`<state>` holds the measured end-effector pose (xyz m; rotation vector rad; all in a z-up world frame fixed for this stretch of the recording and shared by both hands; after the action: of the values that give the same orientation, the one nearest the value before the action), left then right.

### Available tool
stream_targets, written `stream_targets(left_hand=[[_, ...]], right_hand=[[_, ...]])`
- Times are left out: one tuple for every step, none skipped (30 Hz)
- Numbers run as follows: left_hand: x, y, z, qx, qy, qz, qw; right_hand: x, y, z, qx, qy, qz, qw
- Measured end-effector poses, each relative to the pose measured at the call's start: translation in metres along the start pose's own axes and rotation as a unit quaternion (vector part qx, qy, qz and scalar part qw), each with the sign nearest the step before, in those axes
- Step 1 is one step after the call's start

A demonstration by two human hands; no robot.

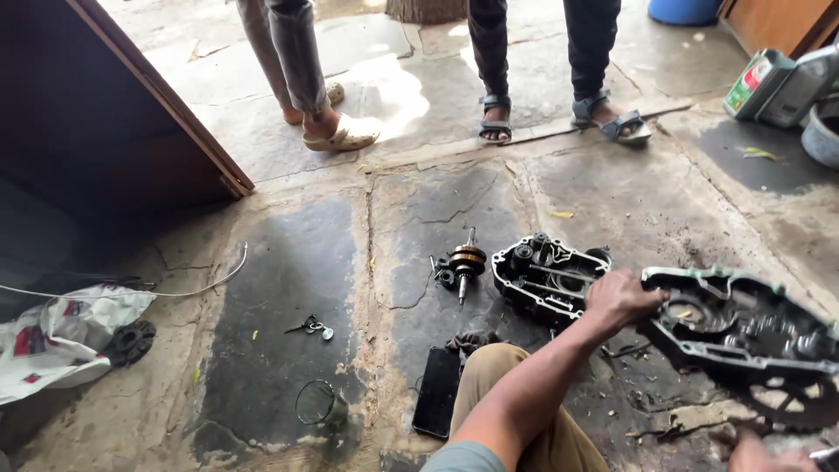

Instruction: The person sits on the workshop floor working on a motorcycle engine crankcase. They hold the crankcase halves together, thread long metal rods through the case, and use a flat file to work the mating surface and edges of the casing, repositioning the case between passes.

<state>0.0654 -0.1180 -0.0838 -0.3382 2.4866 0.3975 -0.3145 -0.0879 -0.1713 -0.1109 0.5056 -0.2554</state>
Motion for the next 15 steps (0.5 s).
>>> stream_targets(left_hand=[[0.003,-0.002,0.000,0.006,-0.013,0.007,1.000],[0.001,-0.001,0.000,0.009,-0.012,0.003,1.000],[0.000,0.002,-0.002,0.029,-0.012,-0.004,1.000],[-0.001,0.005,-0.005,0.049,-0.012,-0.011,0.999],[-0.004,0.014,-0.003,0.047,-0.013,-0.010,0.999],[-0.005,0.022,-0.003,0.050,-0.019,-0.005,0.999],[-0.009,0.030,-0.002,0.054,-0.027,-0.001,0.998],[-0.006,0.030,0.002,0.054,-0.032,-0.001,0.998],[-0.011,0.032,0.000,0.081,-0.040,-0.042,0.995],[-0.016,0.035,-0.002,0.108,-0.049,-0.082,0.989],[-0.015,0.039,-0.008,0.108,-0.051,-0.083,0.989],[-0.013,0.042,-0.009,0.084,-0.037,-0.073,0.993],[-0.010,0.046,-0.008,0.058,-0.023,-0.063,0.996],[-0.009,0.060,-0.021,0.056,-0.026,-0.063,0.996],[-0.006,0.070,-0.025,0.011,-0.004,-0.034,0.999]], right_hand=[[0.002,-0.006,-0.006,0.023,0.017,0.010,1.000],[0.002,-0.012,-0.003,0.019,0.015,0.009,1.000],[0.001,-0.015,0.002,-0.004,0.041,0.011,0.999],[0.000,-0.018,0.007,-0.027,0.068,0.013,0.997],[-0.002,-0.017,0.005,-0.025,0.067,0.014,0.997],[-0.004,-0.016,0.007,-0.045,0.095,0.018,0.994],[-0.003,-0.015,0.010,-0.064,0.119,0.022,0.991],[-0.004,-0.015,0.011,-0.061,0.116,0.023,0.991],[-0.003,-0.016,0.018,-0.082,0.141,0.027,0.986],[-0.001,-0.017,0.025,-0.103,0.165,0.032,0.980],[-0.004,-0.022,0.030,-0.102,0.164,0.033,0.981],[-0.004,-0.025,0.040,-0.123,0.189,0.037,0.973],[-0.002,-0.027,0.049,-0.144,0.214,0.043,0.965],[-0.011,-0.061,0.029,-0.142,0.212,0.045,0.966],[-0.010,-0.084,0.015,-0.141,0.201,0.049,0.968]])
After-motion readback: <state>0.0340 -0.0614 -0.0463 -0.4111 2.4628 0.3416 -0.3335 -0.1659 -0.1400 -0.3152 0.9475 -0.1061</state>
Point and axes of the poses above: each hand's wrist, its own y-axis away from the middle knuckle, its own x-axis out of the palm, z = x × y, the point moved 10 cm from there along -y, towards the middle knuckle, and after that the axes turned 5 degrees about z, right-handed, at the moved point
